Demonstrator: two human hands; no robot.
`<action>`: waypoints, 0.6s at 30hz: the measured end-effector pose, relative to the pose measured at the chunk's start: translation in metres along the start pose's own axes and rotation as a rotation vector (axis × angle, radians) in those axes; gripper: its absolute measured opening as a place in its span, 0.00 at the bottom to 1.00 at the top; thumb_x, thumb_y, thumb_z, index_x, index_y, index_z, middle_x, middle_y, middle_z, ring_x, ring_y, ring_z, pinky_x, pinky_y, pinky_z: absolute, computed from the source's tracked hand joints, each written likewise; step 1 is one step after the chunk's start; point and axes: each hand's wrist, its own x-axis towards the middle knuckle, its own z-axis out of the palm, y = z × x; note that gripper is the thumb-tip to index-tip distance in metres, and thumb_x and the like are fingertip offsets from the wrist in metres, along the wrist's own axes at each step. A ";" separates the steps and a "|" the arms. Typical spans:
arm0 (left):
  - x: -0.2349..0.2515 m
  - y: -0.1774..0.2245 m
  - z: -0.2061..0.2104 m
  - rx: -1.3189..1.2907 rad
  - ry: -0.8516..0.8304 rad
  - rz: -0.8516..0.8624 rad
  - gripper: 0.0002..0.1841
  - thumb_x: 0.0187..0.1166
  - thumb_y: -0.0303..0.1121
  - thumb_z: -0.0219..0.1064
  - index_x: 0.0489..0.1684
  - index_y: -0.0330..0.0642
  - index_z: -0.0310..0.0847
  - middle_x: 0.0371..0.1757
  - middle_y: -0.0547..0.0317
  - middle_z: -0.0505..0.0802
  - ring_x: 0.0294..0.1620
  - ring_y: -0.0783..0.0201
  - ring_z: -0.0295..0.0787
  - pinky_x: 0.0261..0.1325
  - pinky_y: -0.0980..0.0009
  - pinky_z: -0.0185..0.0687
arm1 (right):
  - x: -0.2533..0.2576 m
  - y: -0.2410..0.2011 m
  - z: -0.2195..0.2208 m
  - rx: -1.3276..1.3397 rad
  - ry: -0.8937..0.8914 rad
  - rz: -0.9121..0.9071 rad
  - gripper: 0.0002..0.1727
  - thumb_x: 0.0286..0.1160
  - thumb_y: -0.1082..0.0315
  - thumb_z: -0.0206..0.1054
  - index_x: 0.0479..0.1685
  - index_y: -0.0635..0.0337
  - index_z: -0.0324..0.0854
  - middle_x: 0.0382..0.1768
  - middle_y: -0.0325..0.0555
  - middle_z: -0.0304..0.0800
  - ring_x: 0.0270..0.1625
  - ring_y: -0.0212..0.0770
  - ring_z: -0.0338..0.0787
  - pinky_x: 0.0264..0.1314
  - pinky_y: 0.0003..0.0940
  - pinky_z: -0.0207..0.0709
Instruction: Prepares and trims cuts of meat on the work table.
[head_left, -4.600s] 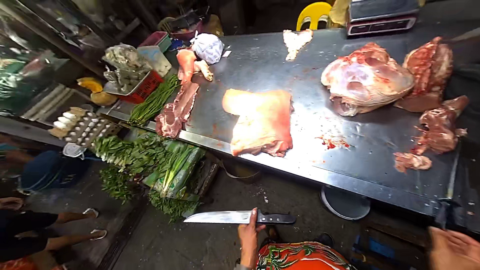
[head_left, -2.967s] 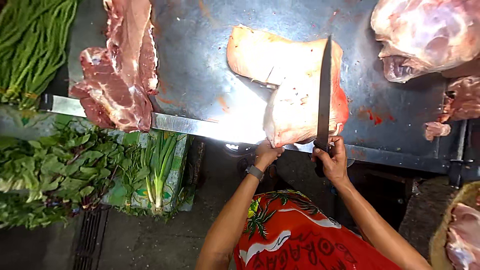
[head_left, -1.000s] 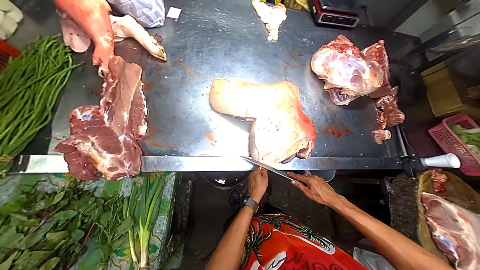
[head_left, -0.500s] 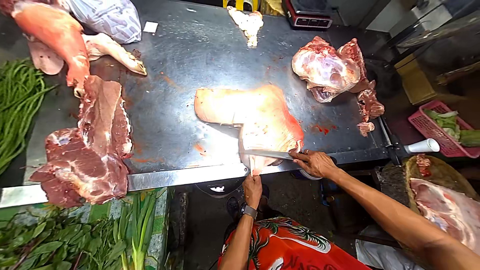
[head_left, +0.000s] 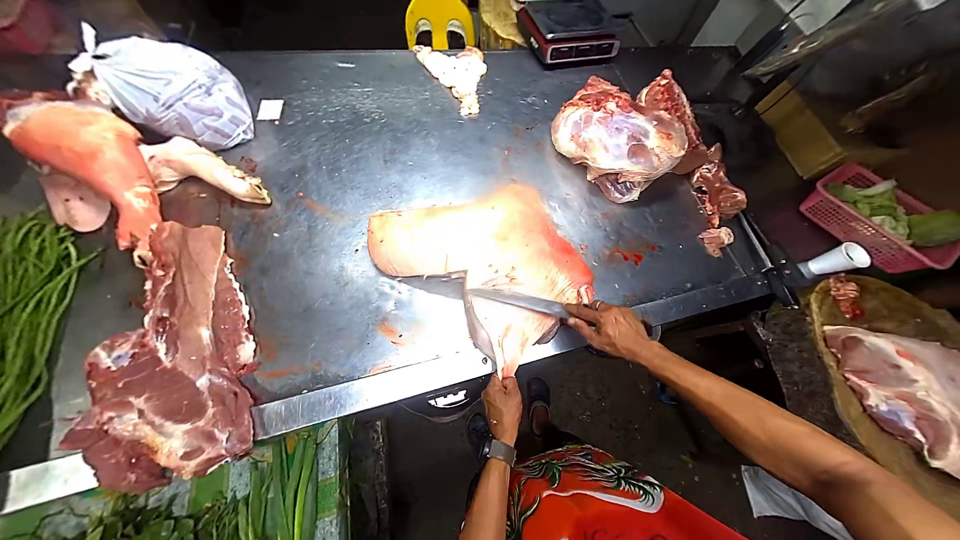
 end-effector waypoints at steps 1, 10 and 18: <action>-0.001 -0.003 0.000 0.011 -0.005 0.010 0.13 0.84 0.32 0.58 0.44 0.31 0.87 0.33 0.43 0.91 0.39 0.48 0.90 0.49 0.46 0.83 | -0.005 -0.004 0.006 0.016 -0.019 -0.050 0.30 0.88 0.36 0.44 0.83 0.27 0.74 0.60 0.56 0.91 0.57 0.60 0.92 0.58 0.63 0.82; -0.004 -0.010 0.002 0.163 -0.013 0.061 0.13 0.83 0.32 0.60 0.43 0.31 0.89 0.34 0.40 0.93 0.41 0.44 0.93 0.50 0.42 0.84 | 0.032 0.031 -0.025 0.187 0.231 0.311 0.29 0.90 0.39 0.45 0.82 0.31 0.76 0.54 0.57 0.94 0.58 0.62 0.92 0.61 0.67 0.79; -0.004 0.005 -0.020 0.089 0.008 -0.016 0.15 0.89 0.33 0.57 0.60 0.32 0.85 0.41 0.39 0.92 0.44 0.44 0.91 0.53 0.42 0.83 | -0.072 -0.048 0.093 0.526 0.177 0.242 0.28 0.88 0.39 0.52 0.82 0.30 0.77 0.52 0.55 0.93 0.53 0.54 0.92 0.61 0.56 0.83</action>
